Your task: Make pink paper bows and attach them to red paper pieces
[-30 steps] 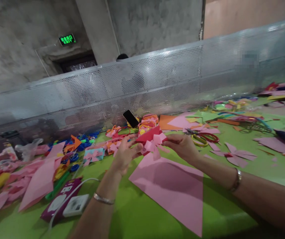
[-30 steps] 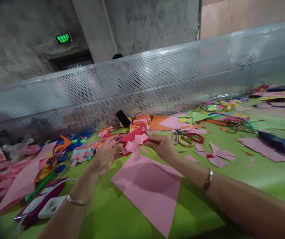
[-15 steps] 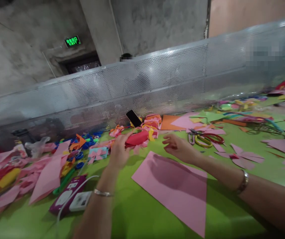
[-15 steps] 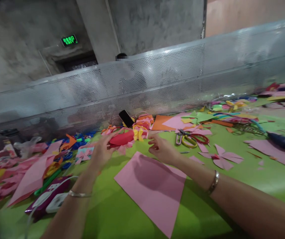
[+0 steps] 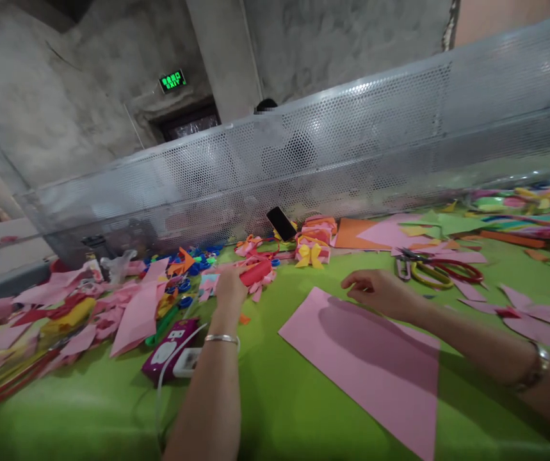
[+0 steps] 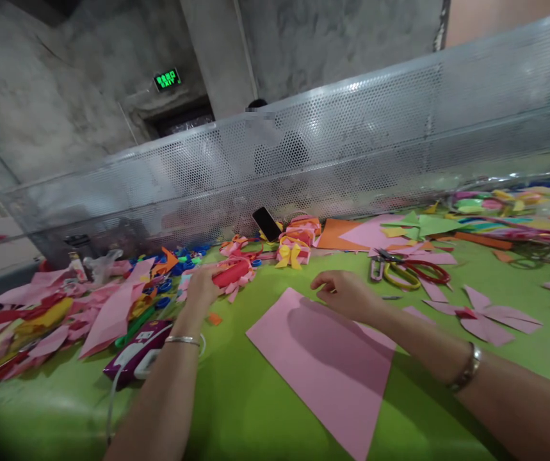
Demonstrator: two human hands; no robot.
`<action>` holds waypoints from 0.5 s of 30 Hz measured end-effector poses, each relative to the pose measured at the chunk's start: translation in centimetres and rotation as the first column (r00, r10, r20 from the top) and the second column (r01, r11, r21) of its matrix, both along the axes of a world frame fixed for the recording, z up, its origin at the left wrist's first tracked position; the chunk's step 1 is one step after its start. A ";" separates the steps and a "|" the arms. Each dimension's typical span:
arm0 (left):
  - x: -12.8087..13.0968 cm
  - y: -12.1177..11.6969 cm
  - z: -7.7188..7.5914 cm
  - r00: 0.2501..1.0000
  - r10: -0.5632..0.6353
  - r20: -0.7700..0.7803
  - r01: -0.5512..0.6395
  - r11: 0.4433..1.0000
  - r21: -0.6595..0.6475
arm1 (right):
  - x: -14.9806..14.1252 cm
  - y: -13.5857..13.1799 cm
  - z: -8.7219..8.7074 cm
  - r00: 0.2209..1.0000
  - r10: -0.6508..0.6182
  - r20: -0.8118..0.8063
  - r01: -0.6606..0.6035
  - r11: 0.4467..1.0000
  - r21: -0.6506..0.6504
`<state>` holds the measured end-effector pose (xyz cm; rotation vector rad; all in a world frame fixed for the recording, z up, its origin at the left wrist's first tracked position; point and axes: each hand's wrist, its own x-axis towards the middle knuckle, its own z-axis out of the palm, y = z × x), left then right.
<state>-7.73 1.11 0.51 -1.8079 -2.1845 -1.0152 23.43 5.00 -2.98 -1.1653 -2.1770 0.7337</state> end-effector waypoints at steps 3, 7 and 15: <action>0.0 0.2 0.0 0.999 0.042 -0.023 -0.043 0.998 -0.053 | 0.0 0.0 0.0 1.000 0.017 0.004 -0.017 1.000 -0.002; 0.4 0.3 0.3 0.996 0.074 -0.051 -0.081 0.987 -0.140 | 0.0 -0.1 0.1 0.999 0.027 0.029 -0.027 0.999 -0.026; 0.5 0.6 0.8 0.977 0.206 -0.056 -0.214 0.953 -0.213 | -0.2 -0.4 0.6 0.998 0.034 0.054 -0.031 0.998 -0.051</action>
